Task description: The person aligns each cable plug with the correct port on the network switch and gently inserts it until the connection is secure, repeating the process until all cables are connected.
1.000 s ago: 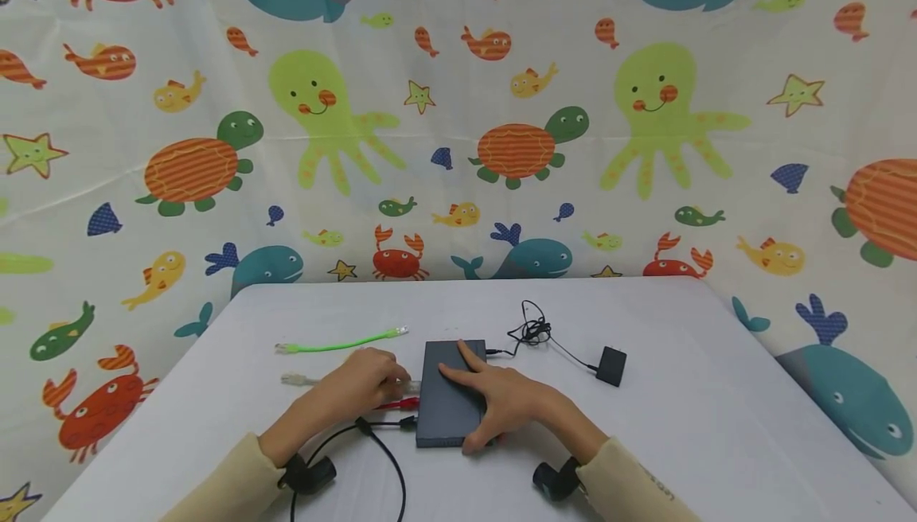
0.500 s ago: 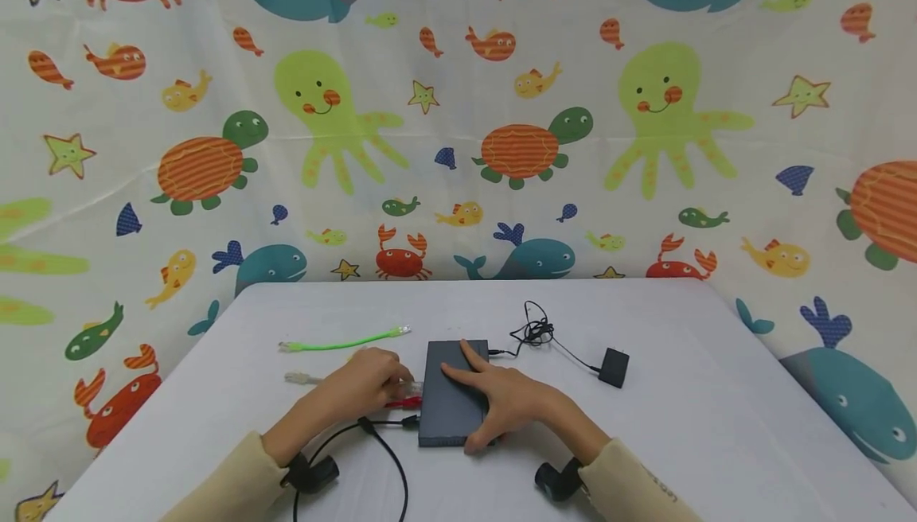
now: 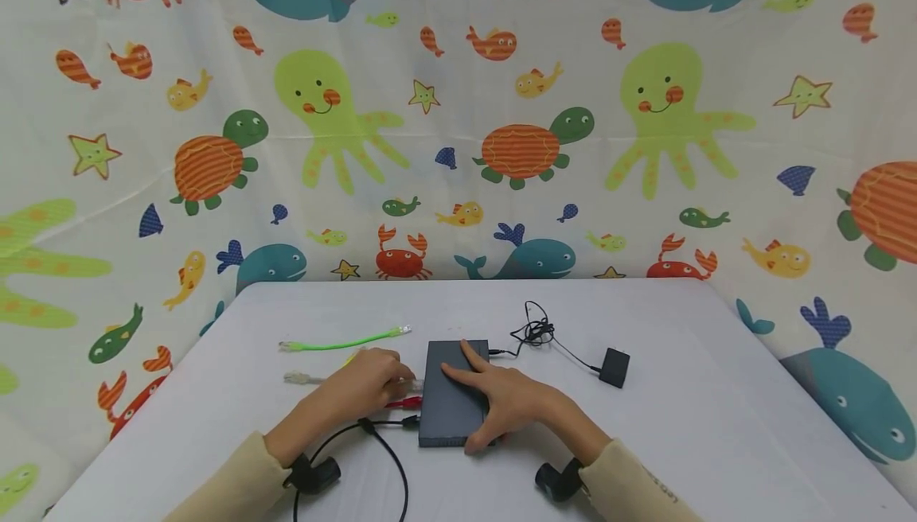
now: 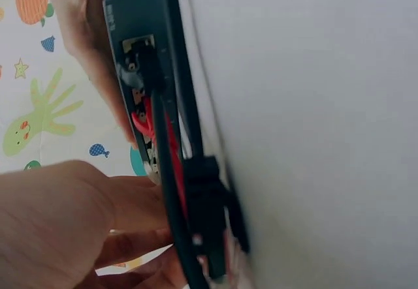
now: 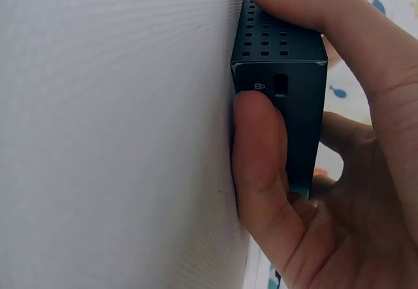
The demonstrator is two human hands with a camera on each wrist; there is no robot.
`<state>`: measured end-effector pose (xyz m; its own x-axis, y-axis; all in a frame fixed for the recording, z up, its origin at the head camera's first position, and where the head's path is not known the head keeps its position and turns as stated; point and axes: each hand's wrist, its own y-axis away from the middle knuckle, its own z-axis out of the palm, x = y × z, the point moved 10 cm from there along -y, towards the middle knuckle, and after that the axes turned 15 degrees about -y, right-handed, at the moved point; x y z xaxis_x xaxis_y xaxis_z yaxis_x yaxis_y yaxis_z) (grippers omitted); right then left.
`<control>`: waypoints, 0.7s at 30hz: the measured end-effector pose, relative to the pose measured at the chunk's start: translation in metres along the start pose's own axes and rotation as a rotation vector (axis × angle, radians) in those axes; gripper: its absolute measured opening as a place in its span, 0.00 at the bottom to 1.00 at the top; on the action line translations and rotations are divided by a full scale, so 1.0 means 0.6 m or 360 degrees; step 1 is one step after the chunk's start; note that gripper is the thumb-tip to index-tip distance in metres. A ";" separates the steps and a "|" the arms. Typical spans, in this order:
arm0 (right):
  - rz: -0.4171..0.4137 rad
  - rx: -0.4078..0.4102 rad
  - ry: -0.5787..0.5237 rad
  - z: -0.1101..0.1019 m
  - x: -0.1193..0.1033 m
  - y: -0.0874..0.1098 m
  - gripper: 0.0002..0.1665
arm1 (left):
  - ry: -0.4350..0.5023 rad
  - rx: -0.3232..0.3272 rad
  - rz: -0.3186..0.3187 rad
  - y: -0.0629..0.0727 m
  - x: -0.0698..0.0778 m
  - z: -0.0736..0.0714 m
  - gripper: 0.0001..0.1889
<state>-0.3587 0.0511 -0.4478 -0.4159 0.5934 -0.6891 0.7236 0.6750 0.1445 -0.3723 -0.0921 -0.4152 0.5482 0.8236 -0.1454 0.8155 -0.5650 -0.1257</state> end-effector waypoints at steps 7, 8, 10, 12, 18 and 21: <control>-0.0007 0.0017 0.0015 -0.011 -0.004 -0.001 0.63 | -0.0077 0.0060 0.0039 -0.010 0.002 -0.009 0.13; -0.0009 0.0017 0.0015 -0.012 -0.004 -0.001 0.63 | -0.0072 0.0069 0.0036 -0.011 0.001 -0.010 0.13; -0.0014 0.0019 0.0017 -0.015 -0.006 -0.001 0.63 | -0.0065 0.0086 0.0029 -0.013 0.000 -0.014 0.12; -0.0018 0.0025 0.0014 -0.018 -0.006 -0.002 0.63 | -0.0051 0.0106 0.0025 -0.014 -0.001 -0.018 0.11; -0.0037 0.0045 0.0027 -0.024 -0.007 -0.007 0.64 | 0.0009 0.0095 0.0028 -0.022 -0.003 -0.022 0.09; -0.0038 0.0051 0.0048 -0.027 -0.008 -0.010 0.63 | 0.0064 0.0043 -0.0016 -0.028 -0.011 -0.019 0.08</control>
<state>-0.3698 0.0516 -0.4337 -0.4494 0.5906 -0.6702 0.7302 0.6751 0.1054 -0.3875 -0.0877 -0.4010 0.5473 0.8304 -0.1044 0.8160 -0.5572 -0.1537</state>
